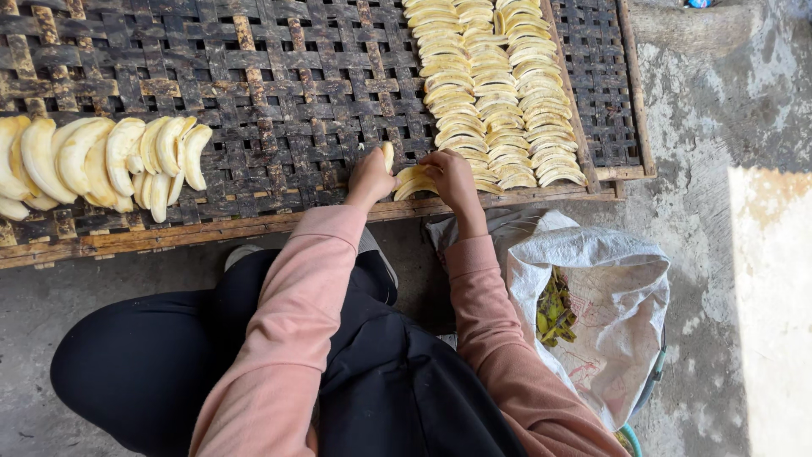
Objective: The person sits on the ground and arranges peeled banana halves in rows on woven bamboo drying racks, picking each piece from a pile and placing it to continue the rows. They then take whole bananas from a basket, peel them with a knife, and place the peeled halves onto the racks.
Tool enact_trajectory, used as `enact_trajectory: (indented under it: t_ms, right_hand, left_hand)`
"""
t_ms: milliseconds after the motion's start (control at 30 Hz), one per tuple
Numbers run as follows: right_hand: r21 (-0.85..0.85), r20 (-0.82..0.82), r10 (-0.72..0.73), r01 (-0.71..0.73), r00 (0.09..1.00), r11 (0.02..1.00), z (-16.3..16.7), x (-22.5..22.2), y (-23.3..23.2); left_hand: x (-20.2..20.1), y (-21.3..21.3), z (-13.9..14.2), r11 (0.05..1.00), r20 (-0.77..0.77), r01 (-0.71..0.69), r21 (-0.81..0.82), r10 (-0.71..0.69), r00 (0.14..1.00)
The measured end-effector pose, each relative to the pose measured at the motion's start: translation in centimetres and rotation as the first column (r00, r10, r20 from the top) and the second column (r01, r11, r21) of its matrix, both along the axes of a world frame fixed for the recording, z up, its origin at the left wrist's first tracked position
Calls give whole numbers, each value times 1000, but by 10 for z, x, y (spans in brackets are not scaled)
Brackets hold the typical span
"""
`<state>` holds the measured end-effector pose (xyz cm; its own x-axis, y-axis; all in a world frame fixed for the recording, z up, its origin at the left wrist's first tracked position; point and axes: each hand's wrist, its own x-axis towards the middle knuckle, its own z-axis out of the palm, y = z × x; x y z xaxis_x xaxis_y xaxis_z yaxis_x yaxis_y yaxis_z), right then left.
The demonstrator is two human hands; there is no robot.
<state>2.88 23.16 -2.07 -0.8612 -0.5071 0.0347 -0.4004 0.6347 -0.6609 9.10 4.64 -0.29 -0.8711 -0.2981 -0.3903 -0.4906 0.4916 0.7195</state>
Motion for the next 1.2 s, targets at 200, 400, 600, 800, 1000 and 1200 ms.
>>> enact_trajectory:
  t_ms: [200, 400, 600, 800, 1000, 1200]
  right_hand:
    - [-109, -15, 33, -35, 999, 993, 10, 1, -10]
    - [-283, 128, 97, -58, 987, 957, 23, 13, -47]
    - [-230, 196, 5, 41, 981, 972, 27, -9, -68]
    - [-302, 433, 187, -54, 882, 952, 25, -41, -41]
    - [-223, 326, 229, -161, 917, 961, 14, -45, -27]
    - [-33, 216, 245, -244, 945, 969, 11, -39, -35]
  left_hand:
    - [-13, -6, -6, 878, 2, -221, 425, 244, 970]
    - [-20, -6, -4, 605, -38, -254, 754, 426, 904]
    - [-9, -15, 13, 971, -349, -151, 185, 209, 913]
    - [-10, -35, 20, 907, -209, -363, 216, 406, 890]
    - [-8, -40, 6, 719, -168, -469, 513, 620, 766]
    - [-11, -30, 5, 528, 26, -518, 673, 683, 730]
